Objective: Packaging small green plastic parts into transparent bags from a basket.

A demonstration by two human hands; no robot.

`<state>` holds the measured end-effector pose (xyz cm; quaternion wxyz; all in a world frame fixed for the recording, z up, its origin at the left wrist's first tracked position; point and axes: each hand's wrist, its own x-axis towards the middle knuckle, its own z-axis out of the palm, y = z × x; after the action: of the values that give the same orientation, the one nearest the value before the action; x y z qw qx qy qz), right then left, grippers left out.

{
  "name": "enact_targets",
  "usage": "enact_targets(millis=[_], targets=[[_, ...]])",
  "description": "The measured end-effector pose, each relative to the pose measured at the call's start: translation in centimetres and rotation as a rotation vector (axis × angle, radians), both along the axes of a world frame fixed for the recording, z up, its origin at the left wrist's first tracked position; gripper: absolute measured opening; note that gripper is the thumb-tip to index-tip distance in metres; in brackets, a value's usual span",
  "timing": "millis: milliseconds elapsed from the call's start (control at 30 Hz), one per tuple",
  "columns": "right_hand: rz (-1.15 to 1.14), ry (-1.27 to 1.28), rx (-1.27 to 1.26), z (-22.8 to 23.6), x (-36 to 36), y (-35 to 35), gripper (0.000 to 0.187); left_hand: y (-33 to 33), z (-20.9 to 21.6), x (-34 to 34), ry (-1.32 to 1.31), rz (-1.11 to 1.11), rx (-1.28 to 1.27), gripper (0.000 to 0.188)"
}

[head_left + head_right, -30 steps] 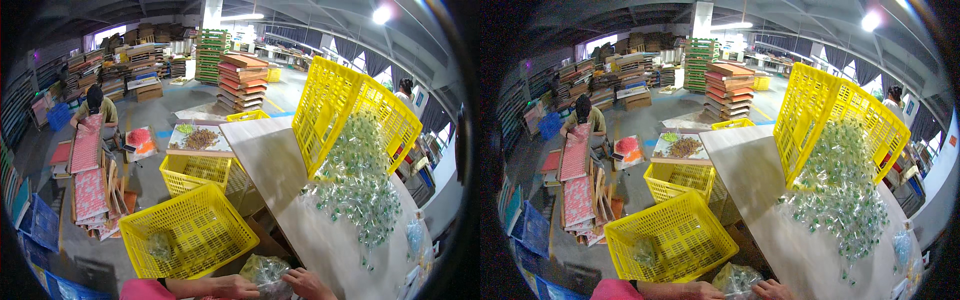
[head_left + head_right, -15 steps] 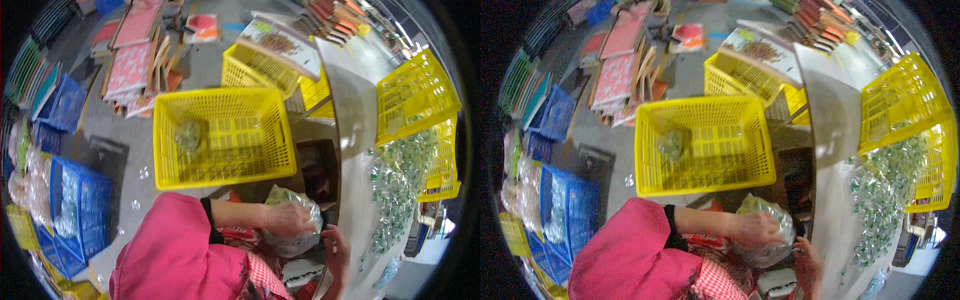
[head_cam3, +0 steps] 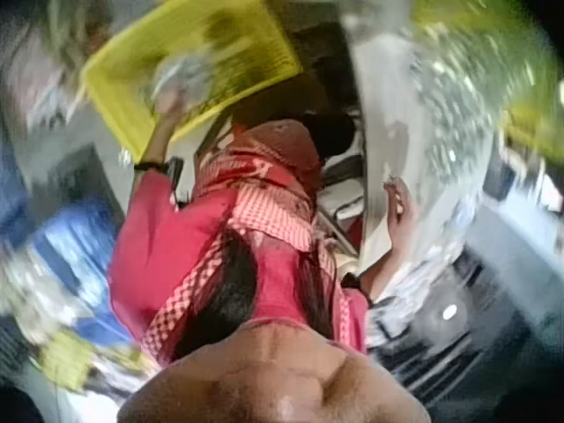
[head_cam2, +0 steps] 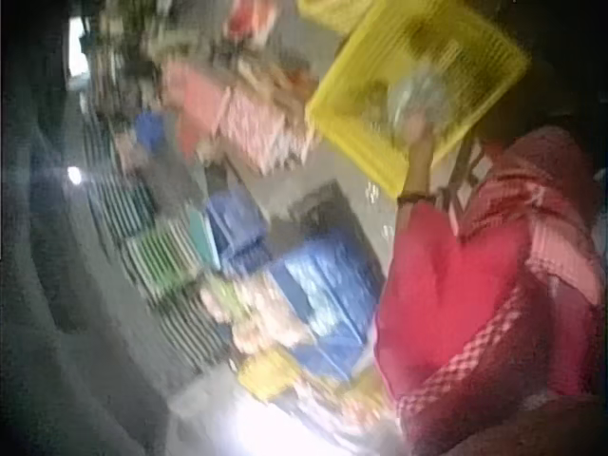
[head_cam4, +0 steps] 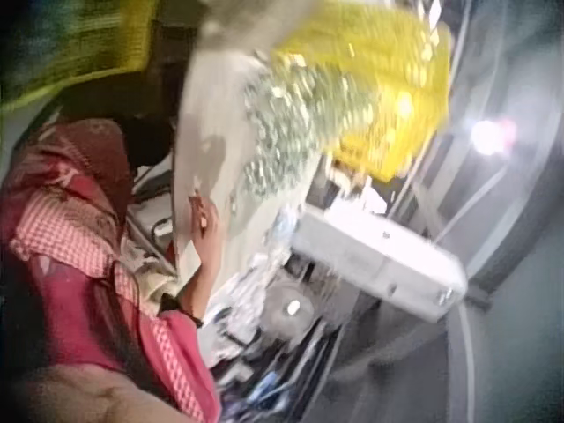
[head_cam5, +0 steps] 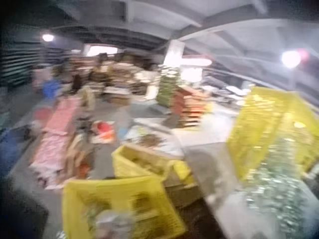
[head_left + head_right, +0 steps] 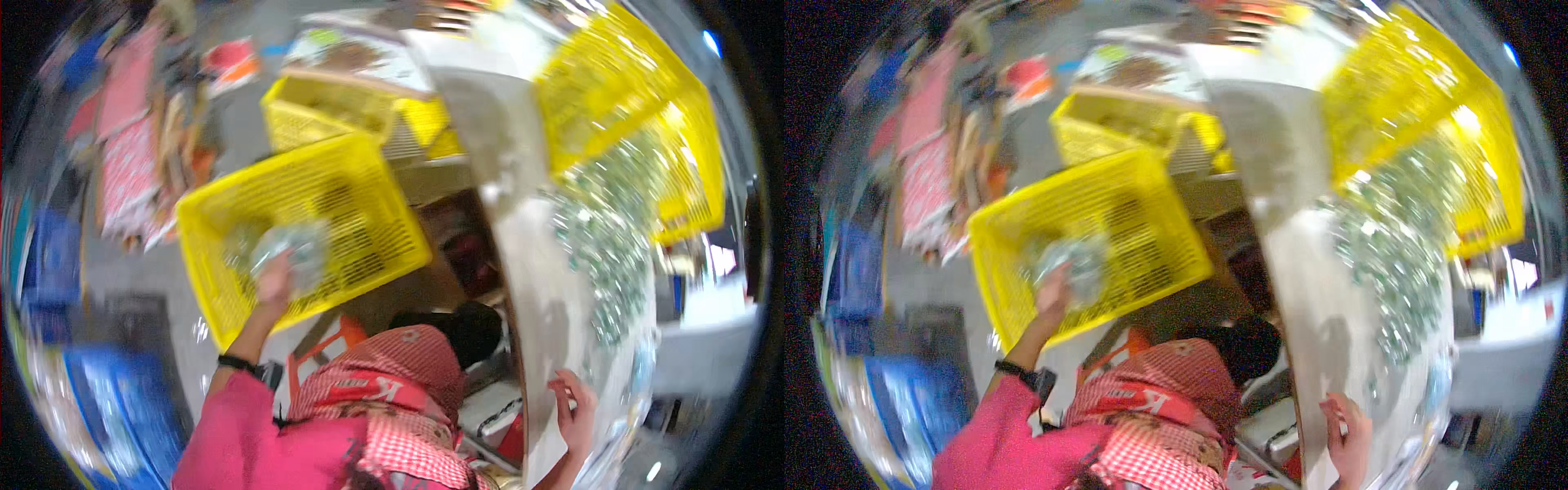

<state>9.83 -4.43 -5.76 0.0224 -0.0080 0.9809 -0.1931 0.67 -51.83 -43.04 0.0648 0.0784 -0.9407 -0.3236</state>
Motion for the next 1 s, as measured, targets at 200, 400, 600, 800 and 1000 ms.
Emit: enact_targets(millis=[200, 400, 600, 800, 1000], targets=[[-0.258, -0.044, -0.122, 0.1, 1.9, 1.9, 0.028, -8.5, -2.8, -1.5, -0.322, -0.361, -0.173, 0.049], [-0.468, -0.006, -0.14, -1.1, 7.3, 8.4, 0.035, 9.4, 23.0, -14.2, 0.159, -0.748, 0.093, 0.033], [-0.634, 0.122, 0.154, -6.1, 15.3, 17.1, 0.044, 27.7, 39.4, -20.4, 0.374, -1.38, 0.13, 0.043], [-1.018, 0.181, -0.032, -8.7, 20.9, 17.7, 0.051, 43.6, 37.1, -32.3, 0.292, -1.26, -0.138, 0.078], [-1.062, 0.064, 0.269, -10.4, 21.4, 15.6, 0.051, 52.0, 33.6, -42.4, 0.026, -0.84, -0.335, 0.108]])
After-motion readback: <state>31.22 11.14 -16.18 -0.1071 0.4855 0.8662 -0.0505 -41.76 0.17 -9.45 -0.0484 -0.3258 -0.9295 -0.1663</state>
